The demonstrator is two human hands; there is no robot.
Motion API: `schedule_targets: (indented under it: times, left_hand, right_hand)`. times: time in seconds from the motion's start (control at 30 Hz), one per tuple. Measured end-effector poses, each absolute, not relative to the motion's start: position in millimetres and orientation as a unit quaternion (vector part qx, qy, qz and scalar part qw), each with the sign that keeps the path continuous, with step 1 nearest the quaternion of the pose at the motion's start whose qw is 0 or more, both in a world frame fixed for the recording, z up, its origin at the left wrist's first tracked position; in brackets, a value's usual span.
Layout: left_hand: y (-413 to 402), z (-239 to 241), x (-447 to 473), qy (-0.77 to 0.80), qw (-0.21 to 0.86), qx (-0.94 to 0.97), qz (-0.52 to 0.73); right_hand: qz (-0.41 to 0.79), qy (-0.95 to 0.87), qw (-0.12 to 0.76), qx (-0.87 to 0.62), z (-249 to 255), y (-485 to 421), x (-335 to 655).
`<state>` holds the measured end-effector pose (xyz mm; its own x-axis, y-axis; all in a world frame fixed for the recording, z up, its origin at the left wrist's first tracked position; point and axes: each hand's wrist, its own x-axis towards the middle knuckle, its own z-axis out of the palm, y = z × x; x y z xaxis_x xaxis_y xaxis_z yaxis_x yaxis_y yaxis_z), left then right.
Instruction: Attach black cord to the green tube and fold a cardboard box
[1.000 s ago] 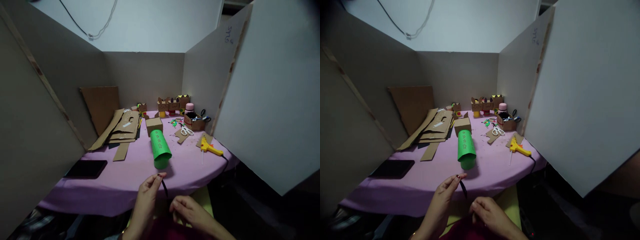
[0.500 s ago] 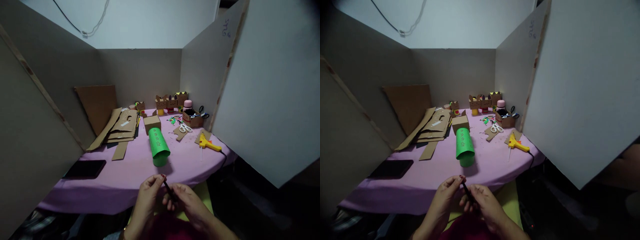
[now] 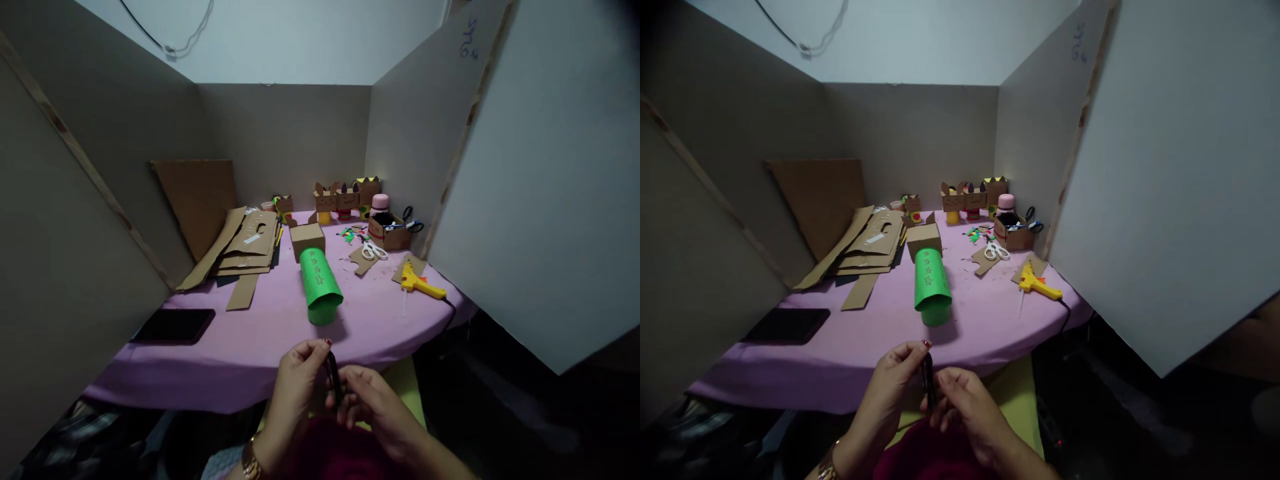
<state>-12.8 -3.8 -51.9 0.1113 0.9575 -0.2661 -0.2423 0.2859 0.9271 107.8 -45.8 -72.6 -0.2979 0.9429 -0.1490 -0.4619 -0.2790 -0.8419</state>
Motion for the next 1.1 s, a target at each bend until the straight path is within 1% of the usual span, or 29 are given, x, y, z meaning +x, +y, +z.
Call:
schedule_targets:
  times: [0.07, 0.23, 0.4, 0.57, 0.7, 0.83, 0.97, 1.1]
  left_hand:
    - [-4.6, -51.3, -12.8, 0.477, 0.644, 0.382, 0.46]
    - [-4.9, -45.5, -16.0, 0.487, 0.643, 0.369, 0.462]
    - [-8.3, -42.0, -13.8, 0.48, 0.665, 0.351, 0.452]
    - [-8.4, -44.2, -11.7, 0.462, 0.677, 0.349, 0.454]
    - [-6.0, -47.3, -14.9, 0.455, 0.685, 0.357, 0.443]
    - [-5.5, -51.2, -17.8, 0.448, 0.695, 0.359, 0.434]
    - [-7.2, -54.4, -17.5, 0.444, 0.712, 0.345, 0.42]
    - [-11.3, -52.4, -16.0, 0.422, 0.737, 0.333, 0.41]
  right_hand:
    - [0.722, -0.362, 0.49, -0.33, -72.3, -45.8, 108.1]
    - [0.733, -0.356, 0.462, -0.351, -83.4, -42.7, 111.6]
    - [0.669, -0.365, 0.515, -0.391, -85.8, -41.7, 112.9]
    - [0.65, -0.401, 0.525, -0.376, -79.2, -40.2, 111.9]
    - [0.626, -0.42, 0.529, -0.39, -85.2, -39.3, 115.7]
    - [0.645, -0.405, 0.521, -0.386, -91.0, -40.2, 123.3]
    - [0.656, -0.373, 0.536, -0.378, -87.9, -38.9, 130.7]
    - [0.737, -0.293, 0.522, -0.313, -82.7, -38.5, 132.8]
